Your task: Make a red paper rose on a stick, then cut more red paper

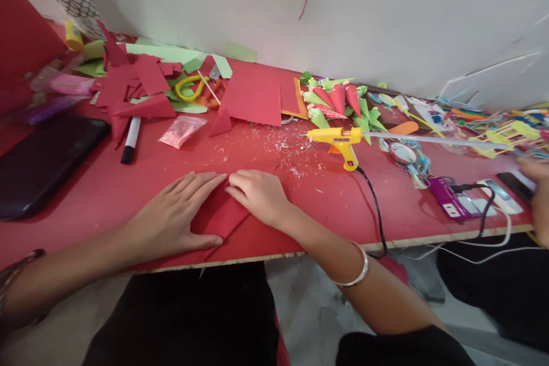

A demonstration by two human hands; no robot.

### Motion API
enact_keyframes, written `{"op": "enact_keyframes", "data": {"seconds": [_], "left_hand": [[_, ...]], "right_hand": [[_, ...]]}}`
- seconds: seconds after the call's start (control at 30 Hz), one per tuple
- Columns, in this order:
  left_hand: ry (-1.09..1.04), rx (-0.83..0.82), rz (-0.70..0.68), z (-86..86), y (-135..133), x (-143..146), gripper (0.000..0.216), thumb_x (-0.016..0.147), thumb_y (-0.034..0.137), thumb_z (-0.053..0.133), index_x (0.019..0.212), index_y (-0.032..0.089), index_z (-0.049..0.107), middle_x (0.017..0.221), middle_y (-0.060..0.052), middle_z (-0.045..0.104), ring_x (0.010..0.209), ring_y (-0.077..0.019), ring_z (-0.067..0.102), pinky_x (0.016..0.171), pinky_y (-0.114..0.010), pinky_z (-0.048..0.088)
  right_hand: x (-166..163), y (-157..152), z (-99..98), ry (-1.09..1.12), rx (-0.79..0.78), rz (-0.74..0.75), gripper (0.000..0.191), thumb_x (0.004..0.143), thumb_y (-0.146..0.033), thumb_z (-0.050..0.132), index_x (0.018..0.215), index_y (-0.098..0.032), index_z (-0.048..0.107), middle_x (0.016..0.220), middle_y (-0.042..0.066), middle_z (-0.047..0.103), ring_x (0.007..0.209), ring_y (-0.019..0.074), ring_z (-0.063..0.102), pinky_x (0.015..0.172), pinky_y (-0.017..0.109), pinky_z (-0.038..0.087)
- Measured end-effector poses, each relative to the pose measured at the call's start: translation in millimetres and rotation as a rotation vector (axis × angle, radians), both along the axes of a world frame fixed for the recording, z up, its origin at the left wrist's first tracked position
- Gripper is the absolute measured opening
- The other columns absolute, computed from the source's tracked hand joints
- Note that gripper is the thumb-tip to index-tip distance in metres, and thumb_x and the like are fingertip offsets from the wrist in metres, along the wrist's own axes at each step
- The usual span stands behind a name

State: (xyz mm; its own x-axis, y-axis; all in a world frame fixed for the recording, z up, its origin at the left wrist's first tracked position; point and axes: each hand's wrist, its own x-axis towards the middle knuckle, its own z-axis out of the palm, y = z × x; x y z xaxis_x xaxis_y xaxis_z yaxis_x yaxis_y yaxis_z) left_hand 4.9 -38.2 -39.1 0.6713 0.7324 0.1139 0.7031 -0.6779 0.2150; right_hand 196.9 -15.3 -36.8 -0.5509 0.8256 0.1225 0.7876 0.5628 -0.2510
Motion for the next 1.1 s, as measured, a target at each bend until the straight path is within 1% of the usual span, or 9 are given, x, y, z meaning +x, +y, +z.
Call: {"op": "enact_keyframes", "data": {"seconds": [0.23,0.33,0.5,0.77,0.9,1.0,1.1], "left_hand": [[0.013,-0.007,0.013,-1.2,-5,0,0.088,0.068,0.065,0.045,0.133,0.009,0.024,0.135,-0.014,0.037,0.124,-0.0243,0.032,0.106,-0.039,0.019],[0.004,0.002,0.023,-1.1,-7,0,0.089,0.068,0.064,0.046,0.134,0.009,0.022,0.136,-0.014,0.035,0.125,-0.0248,0.031,0.106,-0.04,0.019],[-0.011,-0.002,0.024,1.1,-9,-1,0.087,0.067,0.062,0.048,0.134,0.011,0.022,0.133,-0.014,0.037,0.122,-0.0257,0.035,0.105,-0.041,0.023],[-0.005,0.015,-0.008,-0.3,-11,-6,0.085,0.069,0.063,0.047,0.133,0.012,0.025,0.133,-0.013,0.038,0.122,-0.0261,0.035,0.105,-0.042,0.021],[0.0,0.067,-0.032,4.4,-14,-4,0.079,0.072,0.061,0.046,0.132,0.012,0.03,0.13,-0.012,0.043,0.119,-0.0267,0.038,0.103,-0.043,0.024],[0.032,0.089,-0.068,10.2,-18,-2,0.064,0.077,0.055,0.046,0.125,0.014,0.041,0.121,-0.009,0.051,0.112,-0.0254,0.045,0.097,-0.04,0.031],[0.061,0.07,-0.097,15.0,-22,1,0.051,0.08,0.049,0.046,0.118,0.015,0.049,0.113,-0.007,0.057,0.102,-0.0238,0.051,0.089,-0.037,0.037]], "right_hand": [[-2,0,1.5,0.003,-0.022,-0.022,0.023,0.087,-0.032,0.043,0.07,-0.018,0.05,0.068,-0.002,0.053,0.066,0.0109,0.05,0.054,0.022,0.026],[-2,0,1.6,0.005,-0.024,-0.022,0.023,0.087,-0.031,0.043,0.07,-0.018,0.05,0.069,-0.002,0.054,0.067,0.0112,0.051,0.054,0.022,0.026],[-2,-1,2.2,-0.013,-0.022,-0.022,0.023,0.088,-0.03,0.041,0.069,-0.018,0.049,0.069,-0.001,0.055,0.067,0.0112,0.05,0.055,0.022,0.026],[-3,-1,2.7,-0.035,-0.021,-0.019,0.025,0.089,-0.03,0.039,0.069,-0.018,0.048,0.069,-0.001,0.054,0.067,0.0109,0.049,0.055,0.023,0.025],[-3,-1,3.2,-0.047,-0.026,-0.022,0.025,0.089,-0.029,0.038,0.07,-0.018,0.049,0.07,-0.001,0.055,0.067,0.011,0.048,0.054,0.023,0.024],[-3,-1,3.8,-0.044,-0.03,-0.018,0.027,0.09,-0.03,0.036,0.07,-0.018,0.049,0.07,-0.001,0.054,0.066,0.0109,0.047,0.054,0.024,0.023],[-3,-2,4.4,-0.042,-0.035,-0.022,0.028,0.09,-0.03,0.036,0.068,-0.018,0.048,0.069,-0.001,0.054,0.065,0.0107,0.047,0.054,0.024,0.023]]}}
